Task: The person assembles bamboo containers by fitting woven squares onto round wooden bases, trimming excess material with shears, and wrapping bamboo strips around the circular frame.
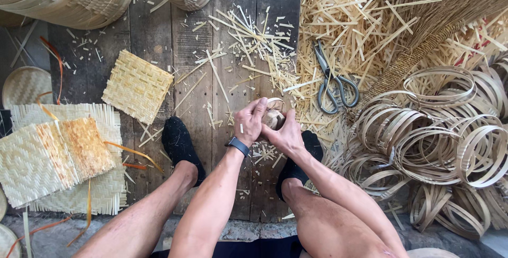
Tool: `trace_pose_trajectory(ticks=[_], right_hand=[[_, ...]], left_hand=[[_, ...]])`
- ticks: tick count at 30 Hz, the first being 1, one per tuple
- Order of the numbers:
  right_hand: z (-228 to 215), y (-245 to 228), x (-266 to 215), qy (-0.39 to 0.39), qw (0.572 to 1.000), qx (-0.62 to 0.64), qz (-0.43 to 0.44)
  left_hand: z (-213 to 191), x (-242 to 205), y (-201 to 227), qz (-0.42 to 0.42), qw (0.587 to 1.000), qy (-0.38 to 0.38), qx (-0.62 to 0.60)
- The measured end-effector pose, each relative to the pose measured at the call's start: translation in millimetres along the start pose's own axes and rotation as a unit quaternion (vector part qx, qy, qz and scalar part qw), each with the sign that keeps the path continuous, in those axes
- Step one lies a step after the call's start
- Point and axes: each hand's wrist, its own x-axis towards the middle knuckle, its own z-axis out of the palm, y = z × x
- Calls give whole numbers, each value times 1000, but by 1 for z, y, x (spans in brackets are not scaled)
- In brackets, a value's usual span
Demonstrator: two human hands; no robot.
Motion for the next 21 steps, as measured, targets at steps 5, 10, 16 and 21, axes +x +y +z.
trace_pose_trajectory(ticks=[5,10,16,21], right_hand=[[-1,13,-8,-17,995,92,-17],[-30,47,-6,-100,889,446,-30],[-30,79,-3,-26,913,405,-49],[-15,100,-6,-17,932,352,-88]], left_hand=[[-4,17,-41,-60,995,12,-82],[-41,39,-95,-168,941,117,-271],[-36,12,-114,-250,888,102,-372],[-29,-11,-96,-263,920,54,-285]])
